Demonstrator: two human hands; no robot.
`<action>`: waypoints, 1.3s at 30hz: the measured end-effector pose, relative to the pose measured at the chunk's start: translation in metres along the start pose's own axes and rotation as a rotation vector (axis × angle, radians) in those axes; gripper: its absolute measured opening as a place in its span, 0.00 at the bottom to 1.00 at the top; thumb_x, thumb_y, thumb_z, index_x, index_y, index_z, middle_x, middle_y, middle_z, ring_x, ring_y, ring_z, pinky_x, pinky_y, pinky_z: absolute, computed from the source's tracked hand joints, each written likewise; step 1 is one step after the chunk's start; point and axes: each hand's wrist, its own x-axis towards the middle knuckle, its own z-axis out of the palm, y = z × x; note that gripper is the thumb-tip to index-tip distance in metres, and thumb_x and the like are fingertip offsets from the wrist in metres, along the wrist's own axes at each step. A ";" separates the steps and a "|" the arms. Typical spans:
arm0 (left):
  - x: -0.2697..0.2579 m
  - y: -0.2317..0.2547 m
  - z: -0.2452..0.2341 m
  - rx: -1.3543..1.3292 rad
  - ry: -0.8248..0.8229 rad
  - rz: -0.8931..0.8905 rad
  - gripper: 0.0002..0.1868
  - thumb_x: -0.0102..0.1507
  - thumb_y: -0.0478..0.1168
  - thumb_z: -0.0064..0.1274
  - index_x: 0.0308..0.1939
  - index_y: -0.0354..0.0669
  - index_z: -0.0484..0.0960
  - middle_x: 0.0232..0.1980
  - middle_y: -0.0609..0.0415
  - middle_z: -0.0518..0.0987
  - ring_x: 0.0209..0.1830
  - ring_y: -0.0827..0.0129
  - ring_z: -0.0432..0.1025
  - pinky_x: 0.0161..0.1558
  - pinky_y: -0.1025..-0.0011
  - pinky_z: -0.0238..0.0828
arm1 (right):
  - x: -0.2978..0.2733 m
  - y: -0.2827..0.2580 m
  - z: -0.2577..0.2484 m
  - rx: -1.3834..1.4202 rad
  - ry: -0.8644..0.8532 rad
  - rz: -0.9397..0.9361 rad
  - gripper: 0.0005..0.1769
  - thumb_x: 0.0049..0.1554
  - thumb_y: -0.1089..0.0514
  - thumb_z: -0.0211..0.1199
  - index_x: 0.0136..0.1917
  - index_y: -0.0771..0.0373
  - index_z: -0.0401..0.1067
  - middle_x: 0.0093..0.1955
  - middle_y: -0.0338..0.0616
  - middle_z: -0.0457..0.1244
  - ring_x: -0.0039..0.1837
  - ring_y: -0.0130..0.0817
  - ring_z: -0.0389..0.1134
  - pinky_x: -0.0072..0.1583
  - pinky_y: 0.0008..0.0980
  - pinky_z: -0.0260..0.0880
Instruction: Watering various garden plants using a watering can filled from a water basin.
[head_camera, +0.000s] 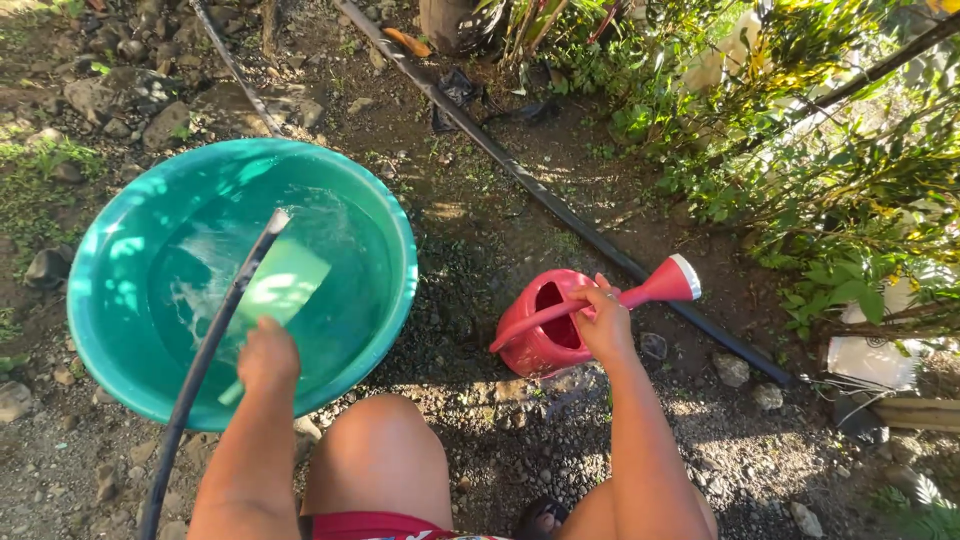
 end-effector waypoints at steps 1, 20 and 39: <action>0.001 -0.008 0.011 -0.042 -0.061 -0.102 0.22 0.75 0.44 0.28 0.54 0.34 0.77 0.53 0.31 0.80 0.50 0.38 0.78 0.49 0.46 0.76 | 0.000 0.000 0.001 0.001 0.002 -0.003 0.20 0.47 0.73 0.67 0.53 0.60 0.77 0.61 0.45 0.69 0.79 0.51 0.56 0.74 0.43 0.60; -0.102 0.117 -0.139 -1.246 -0.548 -0.130 0.09 0.64 0.39 0.57 0.39 0.37 0.75 0.27 0.54 0.74 0.18 0.73 0.63 0.17 0.71 0.57 | -0.009 -0.021 0.008 -0.218 -0.014 -0.119 0.22 0.46 0.67 0.68 0.55 0.56 0.75 0.62 0.47 0.65 0.78 0.62 0.51 0.76 0.52 0.51; -0.154 0.265 -0.132 -0.557 -0.295 0.556 0.17 0.60 0.40 0.59 0.45 0.30 0.75 0.41 0.30 0.81 0.44 0.36 0.77 0.47 0.47 0.74 | -0.008 -0.022 0.004 -0.250 -0.076 -0.039 0.32 0.42 0.64 0.74 0.61 0.61 0.72 0.69 0.52 0.60 0.80 0.62 0.46 0.76 0.50 0.51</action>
